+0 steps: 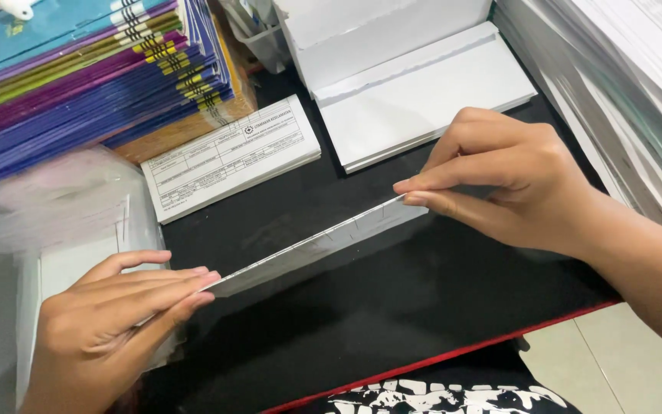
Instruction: Folding printed documents and inserting them into white envelopes
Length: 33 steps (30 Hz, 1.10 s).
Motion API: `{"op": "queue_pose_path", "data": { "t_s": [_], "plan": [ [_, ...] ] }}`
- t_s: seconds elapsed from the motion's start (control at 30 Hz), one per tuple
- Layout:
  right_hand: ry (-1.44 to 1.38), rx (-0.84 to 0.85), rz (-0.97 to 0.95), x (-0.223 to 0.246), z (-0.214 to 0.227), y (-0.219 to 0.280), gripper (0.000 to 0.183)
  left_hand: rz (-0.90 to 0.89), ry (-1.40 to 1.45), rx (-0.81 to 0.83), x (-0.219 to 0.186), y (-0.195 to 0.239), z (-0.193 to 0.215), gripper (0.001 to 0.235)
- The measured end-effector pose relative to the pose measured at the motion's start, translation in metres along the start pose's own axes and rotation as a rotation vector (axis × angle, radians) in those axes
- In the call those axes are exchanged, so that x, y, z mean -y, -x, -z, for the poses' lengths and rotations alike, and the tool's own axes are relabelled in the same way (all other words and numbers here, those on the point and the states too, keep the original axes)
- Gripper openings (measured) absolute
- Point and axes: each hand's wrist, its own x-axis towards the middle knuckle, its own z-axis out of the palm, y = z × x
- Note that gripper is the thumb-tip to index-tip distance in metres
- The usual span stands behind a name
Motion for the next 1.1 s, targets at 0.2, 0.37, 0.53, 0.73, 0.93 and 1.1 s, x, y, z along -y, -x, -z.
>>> {"op": "queue_pose_path", "data": {
  "t_s": [0.2, 0.37, 0.53, 0.73, 0.93, 1.1],
  "plan": [
    [-0.023, 0.037, -0.121, 0.0, -0.001, -0.003, 0.01, 0.034, -0.064, -0.059, 0.0, 0.002, 0.005, 0.007],
    [0.022, 0.024, -0.11, -0.001, -0.004, -0.001, 0.008, 0.051, -0.08, -0.086, 0.005, 0.001, 0.002, 0.007],
    [0.107, 0.006, -0.073, -0.002, -0.004, 0.003, 0.007, 0.031, -0.084, -0.089, 0.013, 0.002, 0.0, 0.009],
    [0.001, 0.015, -0.249, 0.006, -0.006, -0.001, 0.004, 0.109, -0.017, -0.025, 0.011, -0.005, 0.001, 0.01],
    [0.033, 0.056, -0.402, 0.002, -0.011, 0.001, 0.028, 0.289, 0.006, -0.031, 0.022, -0.009, -0.007, 0.011],
    [0.056, 0.181, -0.351, -0.003, -0.017, 0.003, 0.033, 0.108, -0.76, -0.096, 0.034, -0.003, -0.018, 0.036]
  ]
}}
